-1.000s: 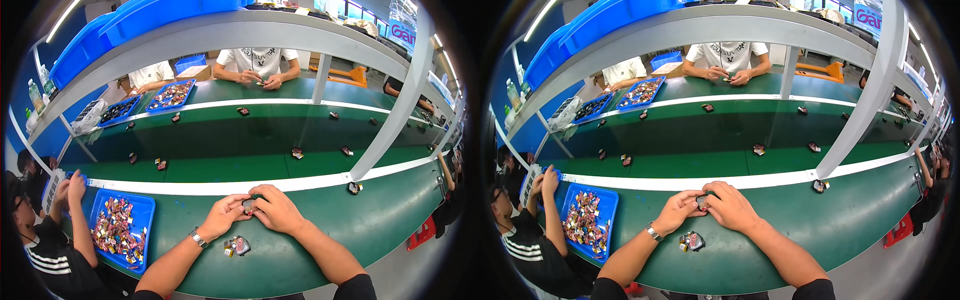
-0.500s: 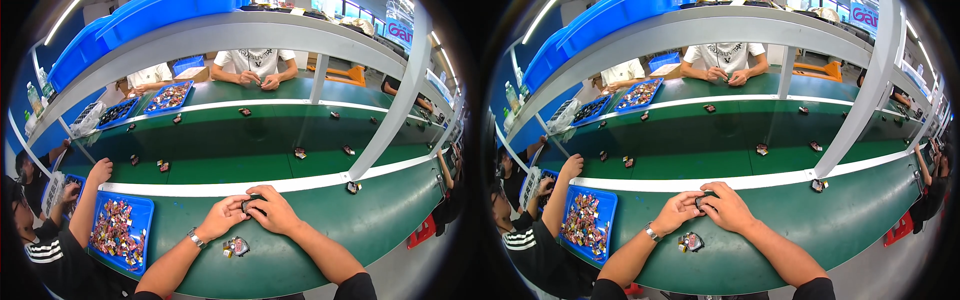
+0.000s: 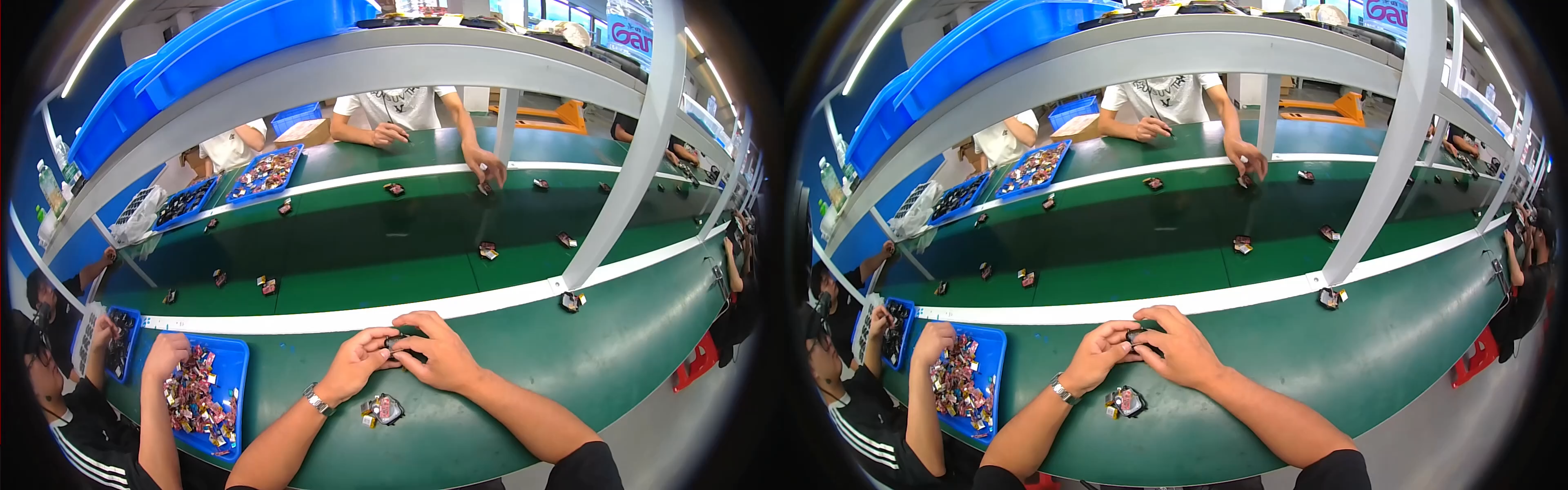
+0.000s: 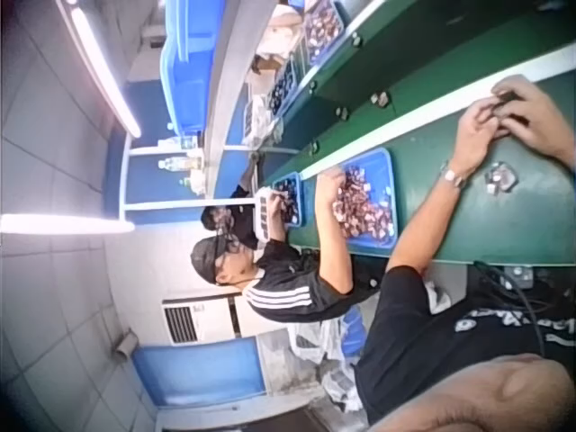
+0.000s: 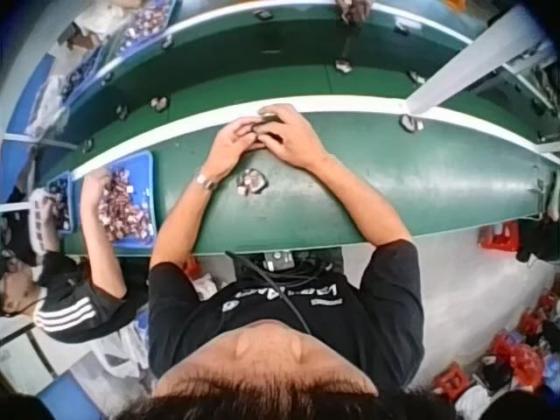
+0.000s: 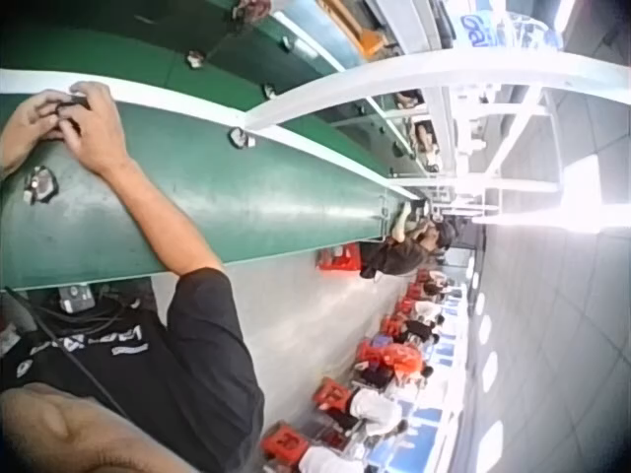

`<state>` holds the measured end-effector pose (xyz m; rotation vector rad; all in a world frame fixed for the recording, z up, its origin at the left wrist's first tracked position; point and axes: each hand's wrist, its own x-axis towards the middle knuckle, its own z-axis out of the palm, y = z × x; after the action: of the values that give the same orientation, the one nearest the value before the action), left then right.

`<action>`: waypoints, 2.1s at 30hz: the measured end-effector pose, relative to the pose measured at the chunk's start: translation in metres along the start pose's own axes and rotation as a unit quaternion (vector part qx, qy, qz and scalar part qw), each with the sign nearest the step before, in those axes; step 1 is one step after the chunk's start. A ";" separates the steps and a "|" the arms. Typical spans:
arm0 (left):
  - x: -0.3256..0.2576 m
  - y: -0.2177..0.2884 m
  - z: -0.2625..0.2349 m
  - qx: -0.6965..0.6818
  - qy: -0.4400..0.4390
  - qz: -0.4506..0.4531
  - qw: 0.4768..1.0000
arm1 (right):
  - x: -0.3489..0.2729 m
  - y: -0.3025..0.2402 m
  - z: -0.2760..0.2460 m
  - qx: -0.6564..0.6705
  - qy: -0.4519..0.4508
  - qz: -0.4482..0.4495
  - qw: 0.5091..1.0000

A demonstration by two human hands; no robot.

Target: The person is sitting at an assembly line, picking up small electronic components from a tray and assembling them by hand before placing them back on a conveyor belt.

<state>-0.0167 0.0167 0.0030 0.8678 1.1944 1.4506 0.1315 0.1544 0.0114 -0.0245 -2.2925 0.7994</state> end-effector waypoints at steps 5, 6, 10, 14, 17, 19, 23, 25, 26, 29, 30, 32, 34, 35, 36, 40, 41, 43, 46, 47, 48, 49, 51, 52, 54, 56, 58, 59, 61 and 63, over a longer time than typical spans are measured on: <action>0.001 -0.005 -0.005 -0.018 -0.005 0.006 1.000 | -0.002 0.001 0.006 0.011 0.004 0.016 1.000; 0.001 -0.006 -0.006 -0.018 -0.003 0.004 1.000 | -0.002 0.001 0.006 0.011 0.006 0.017 1.000; 0.001 -0.008 -0.008 -0.017 -0.007 0.003 1.000 | -0.004 0.001 0.006 0.054 -0.009 0.057 0.997; 0.001 -0.009 -0.008 -0.032 -0.004 0.005 0.999 | -0.005 0.000 0.006 0.067 -0.016 0.096 0.993; 0.000 -0.010 -0.008 -0.033 0.006 0.006 0.999 | -0.003 -0.005 0.007 0.079 -0.018 0.113 0.990; 0.000 -0.010 -0.008 -0.030 0.012 0.007 0.999 | -0.004 -0.005 0.012 0.079 -0.012 0.109 0.991; 0.000 -0.011 -0.007 -0.032 0.025 0.021 0.999 | -0.002 -0.006 0.013 0.117 -0.009 0.107 0.987; 0.000 -0.009 -0.006 -0.030 0.025 0.025 0.999 | -0.001 -0.007 0.012 0.098 -0.007 0.086 0.991; 0.000 -0.007 -0.004 -0.032 0.037 0.029 0.998 | 0.000 -0.008 0.012 0.080 -0.005 0.064 0.995; 0.000 -0.006 -0.003 -0.039 0.047 0.029 0.998 | 0.000 -0.010 0.011 0.007 0.028 0.027 0.999; 0.000 -0.006 -0.004 -0.044 0.045 0.022 0.998 | 0.002 -0.010 0.011 0.007 0.028 0.026 0.999; 0.000 -0.005 -0.003 -0.039 0.046 0.020 0.998 | 0.003 -0.009 0.009 -0.028 0.064 -0.003 0.998; 0.000 -0.004 -0.002 -0.035 0.049 0.020 0.998 | 0.003 -0.005 0.008 -0.041 0.057 -0.020 0.997; 0.000 -0.004 -0.002 -0.035 0.045 0.018 0.998 | 0.003 -0.004 0.007 -0.055 0.050 -0.038 0.997; 0.000 -0.004 -0.002 -0.035 0.042 0.017 0.998 | 0.004 -0.004 0.007 -0.055 0.049 -0.040 0.997; -0.001 -0.002 -0.001 -0.033 0.056 0.009 0.998 | 0.006 -0.011 0.010 -0.092 0.060 -0.048 0.993; -0.001 -0.001 -0.001 -0.030 0.058 0.005 0.998 | 0.006 -0.014 0.010 -0.092 0.064 -0.039 0.993; 0.000 -0.001 0.000 -0.029 0.059 0.002 0.998 | 0.005 -0.013 0.013 -0.106 0.065 -0.035 0.992; 0.000 -0.001 0.002 -0.043 0.058 0.007 0.997 | 0.002 -0.013 0.018 -0.126 0.070 -0.020 0.989; 0.000 -0.002 0.001 -0.042 0.060 0.007 0.997 | 0.002 -0.013 0.019 -0.129 0.074 -0.010 0.989; 0.000 -0.002 0.000 -0.040 0.061 0.007 0.997 | 0.001 -0.012 0.020 -0.129 0.074 -0.010 0.989; 0.000 -0.002 0.001 -0.040 0.061 0.007 0.997 | 0.001 -0.012 0.021 -0.125 0.075 -0.006 0.989; 0.000 -0.001 0.002 -0.042 0.058 0.007 0.997 | 0.001 -0.011 0.020 -0.121 0.077 -0.002 0.990; 0.000 -0.001 0.002 -0.042 0.058 0.007 0.997 | 0.001 -0.011 0.021 -0.122 0.079 0.000 0.989; 0.001 -0.002 0.001 -0.039 0.059 0.005 0.997 | 0.002 -0.011 0.021 -0.123 0.081 0.003 0.989; 0.001 -0.004 0.000 -0.037 0.056 0.007 0.998 | 0.002 -0.010 0.022 -0.118 0.088 -0.013 0.989; 0.001 -0.004 0.000 -0.035 0.051 0.008 0.998 | 0.003 -0.010 0.020 -0.132 0.088 -0.021 0.987; 0.002 -0.004 0.000 -0.032 0.049 0.007 0.998 | 0.002 -0.010 0.019 -0.147 0.087 -0.029 0.985; 0.002 -0.004 0.001 -0.028 0.047 0.005 0.998 | 0.002 -0.010 0.020 -0.157 0.089 -0.029 0.983; 0.003 -0.004 0.001 -0.020 0.049 -0.002 0.999 | 0.002 -0.009 0.020 -0.168 0.090 -0.029 0.981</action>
<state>-0.0153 0.0199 -0.0008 0.7745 1.2336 1.5234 0.1192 0.1368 0.0057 -0.1741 -2.2176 0.3578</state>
